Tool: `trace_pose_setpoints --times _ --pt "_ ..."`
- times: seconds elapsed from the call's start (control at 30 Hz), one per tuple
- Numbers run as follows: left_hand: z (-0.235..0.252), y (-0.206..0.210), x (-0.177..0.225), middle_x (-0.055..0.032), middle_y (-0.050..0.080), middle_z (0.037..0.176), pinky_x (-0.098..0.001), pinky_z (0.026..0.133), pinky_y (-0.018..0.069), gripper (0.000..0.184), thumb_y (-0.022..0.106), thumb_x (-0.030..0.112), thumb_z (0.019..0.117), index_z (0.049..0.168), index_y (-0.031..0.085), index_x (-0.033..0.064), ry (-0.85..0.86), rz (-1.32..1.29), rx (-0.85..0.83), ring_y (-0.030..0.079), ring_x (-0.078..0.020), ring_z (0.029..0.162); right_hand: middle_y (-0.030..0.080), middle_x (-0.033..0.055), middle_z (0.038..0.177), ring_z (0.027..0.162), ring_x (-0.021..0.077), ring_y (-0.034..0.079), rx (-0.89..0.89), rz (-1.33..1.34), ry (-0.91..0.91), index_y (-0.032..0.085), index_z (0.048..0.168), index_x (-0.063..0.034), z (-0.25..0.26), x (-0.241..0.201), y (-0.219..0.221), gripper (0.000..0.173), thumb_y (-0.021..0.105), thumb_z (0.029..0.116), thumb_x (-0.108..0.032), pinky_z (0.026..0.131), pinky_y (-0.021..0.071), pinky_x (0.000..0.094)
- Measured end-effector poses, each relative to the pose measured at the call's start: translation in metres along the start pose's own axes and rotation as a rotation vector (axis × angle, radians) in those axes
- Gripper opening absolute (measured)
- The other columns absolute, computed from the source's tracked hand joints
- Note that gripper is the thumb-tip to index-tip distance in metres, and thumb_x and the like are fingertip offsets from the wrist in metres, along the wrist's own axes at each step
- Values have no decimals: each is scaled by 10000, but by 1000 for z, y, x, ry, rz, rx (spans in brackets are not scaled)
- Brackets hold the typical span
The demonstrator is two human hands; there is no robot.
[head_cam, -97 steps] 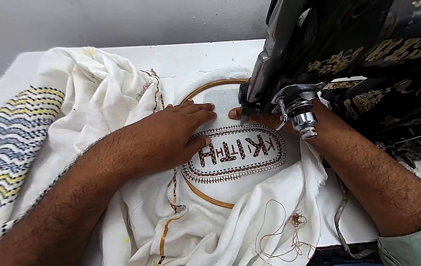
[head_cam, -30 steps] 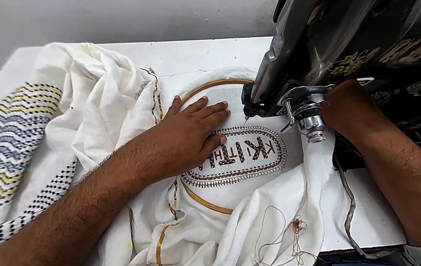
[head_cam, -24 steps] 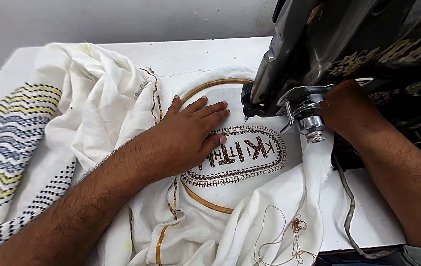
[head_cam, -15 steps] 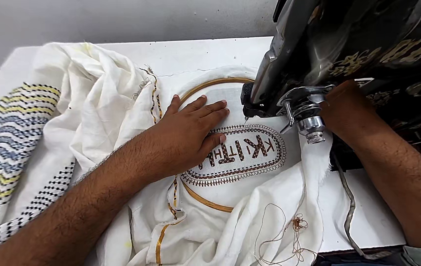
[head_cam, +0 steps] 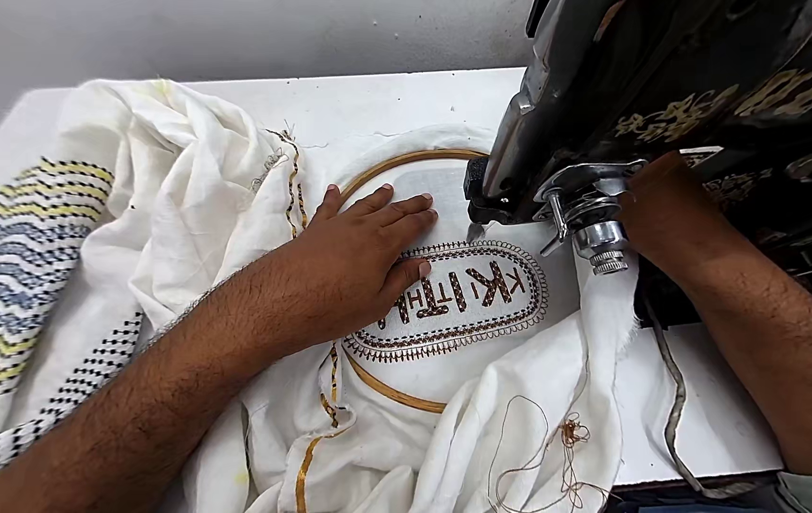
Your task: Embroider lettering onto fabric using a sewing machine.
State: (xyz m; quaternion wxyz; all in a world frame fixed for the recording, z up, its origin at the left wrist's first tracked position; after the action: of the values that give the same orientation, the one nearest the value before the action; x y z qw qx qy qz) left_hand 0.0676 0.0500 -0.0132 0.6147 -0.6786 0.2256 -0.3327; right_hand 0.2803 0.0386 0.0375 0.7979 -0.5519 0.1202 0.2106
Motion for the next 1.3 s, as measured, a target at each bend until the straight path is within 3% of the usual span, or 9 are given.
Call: trace_pose_setpoints --times 0.2,0.57,0.67,1.07,1.23,1.3 --pt "0 0 3 -17 411 1635 -772 1143 213 587 341 477 1075 1545 486 157 10 5 4 340 -351 1523 609 210 841 776 258 554 -15 -35 16 638 906 87 1 0 0 257 670 938 -166 722 432 460" --pt "1 0 0 -15 407 1637 -773 1137 216 587 341 485 1075 1539 493 160 6 -3 9 341 -355 1522 624 226 873 808 255 575 31 -19 8 642 932 98 -2 -1 -2 273 657 938 -175 744 445 449" --pt "1 0 -1 -8 403 1640 -774 1140 212 589 333 490 1075 1544 487 168 2 3 10 336 -350 1525 646 211 919 870 244 598 57 -10 -23 660 962 64 -1 4 1 306 650 941 -241 792 458 441" --pt "0 -1 -2 -7 407 1637 -768 1139 224 589 329 491 1076 1545 486 170 -12 7 3 347 -352 1519 661 249 981 945 302 626 75 6 -51 668 1003 76 -2 3 3 311 648 943 -228 850 465 483" --pt "-2 -2 1 -23 408 1636 -772 1135 226 581 343 475 1076 1540 489 157 -4 7 -7 344 -363 1518 651 259 949 898 326 616 -3 3 -14 660 986 91 0 2 3 269 670 941 -173 826 460 520" --pt "-2 -2 2 -26 408 1635 -773 1133 228 581 343 468 1076 1542 486 152 -1 10 -12 345 -365 1518 646 239 919 862 293 601 8 -2 -34 659 962 86 0 1 3 254 664 933 -166 802 456 487"
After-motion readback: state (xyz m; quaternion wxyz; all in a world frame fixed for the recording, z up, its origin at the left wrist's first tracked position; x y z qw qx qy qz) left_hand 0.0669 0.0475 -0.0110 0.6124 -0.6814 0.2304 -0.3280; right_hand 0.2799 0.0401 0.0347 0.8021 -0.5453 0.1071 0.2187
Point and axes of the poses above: each hand's wrist, its own z-axis towards the middle knuckle, its own y-axis out of the palm, x = y × z, the point moved 8 cm from there along z, towards the middle knuckle
